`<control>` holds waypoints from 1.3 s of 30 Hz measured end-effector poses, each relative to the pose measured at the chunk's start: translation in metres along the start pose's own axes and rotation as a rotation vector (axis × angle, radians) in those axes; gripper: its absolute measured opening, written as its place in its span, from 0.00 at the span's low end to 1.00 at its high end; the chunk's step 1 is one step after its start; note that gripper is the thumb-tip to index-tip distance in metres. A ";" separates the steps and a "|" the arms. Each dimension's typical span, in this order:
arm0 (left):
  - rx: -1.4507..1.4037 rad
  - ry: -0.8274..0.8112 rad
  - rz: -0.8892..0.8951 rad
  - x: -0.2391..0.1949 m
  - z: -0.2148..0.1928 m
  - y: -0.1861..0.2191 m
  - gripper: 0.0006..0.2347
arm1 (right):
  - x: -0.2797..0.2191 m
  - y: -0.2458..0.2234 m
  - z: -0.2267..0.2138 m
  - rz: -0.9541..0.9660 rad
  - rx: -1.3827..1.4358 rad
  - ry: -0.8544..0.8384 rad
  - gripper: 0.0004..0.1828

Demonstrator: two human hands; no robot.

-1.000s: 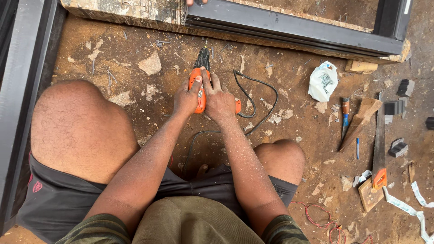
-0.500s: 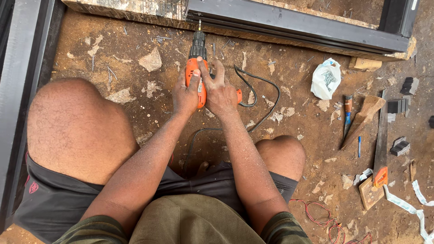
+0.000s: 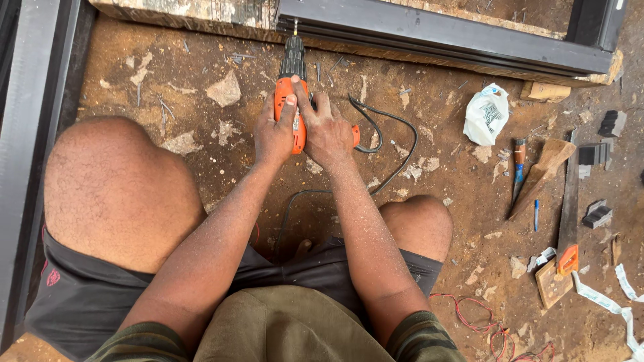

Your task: The person uses an orange corded drill to drive screws into a dark grey window frame resting on wooden blocks. Another person assists by holding the frame steady. The camera wearer repeatedly picks screws from a white plastic bag and fastens them into the frame.

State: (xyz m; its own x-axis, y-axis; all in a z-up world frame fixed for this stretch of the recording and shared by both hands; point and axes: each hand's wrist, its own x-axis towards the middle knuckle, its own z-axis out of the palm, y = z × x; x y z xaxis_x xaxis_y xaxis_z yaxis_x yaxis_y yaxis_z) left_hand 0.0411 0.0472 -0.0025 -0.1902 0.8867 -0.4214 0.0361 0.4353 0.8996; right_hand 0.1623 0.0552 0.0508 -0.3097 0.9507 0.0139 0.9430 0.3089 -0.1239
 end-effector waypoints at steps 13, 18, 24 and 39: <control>0.416 0.000 0.016 -0.013 -0.010 0.049 0.28 | -0.002 -0.003 0.013 0.088 0.162 0.002 0.50; 0.462 0.010 0.063 -0.011 -0.007 0.044 0.31 | -0.001 -0.002 0.025 0.153 0.187 -0.039 0.49; 0.541 0.104 0.264 -0.010 -0.004 0.034 0.32 | -0.003 0.001 0.031 0.102 0.178 0.046 0.51; 0.696 -0.021 0.058 -0.013 -0.008 0.062 0.33 | -0.002 0.001 0.067 0.023 0.137 0.195 0.37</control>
State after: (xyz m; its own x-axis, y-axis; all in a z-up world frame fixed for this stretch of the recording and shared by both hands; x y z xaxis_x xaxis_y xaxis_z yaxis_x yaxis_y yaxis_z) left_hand 0.0384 0.0608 0.0595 -0.1501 0.9111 -0.3838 0.6674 0.3798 0.6406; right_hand 0.1557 0.0519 -0.0157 -0.2462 0.9485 0.1995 0.9199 0.2935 -0.2600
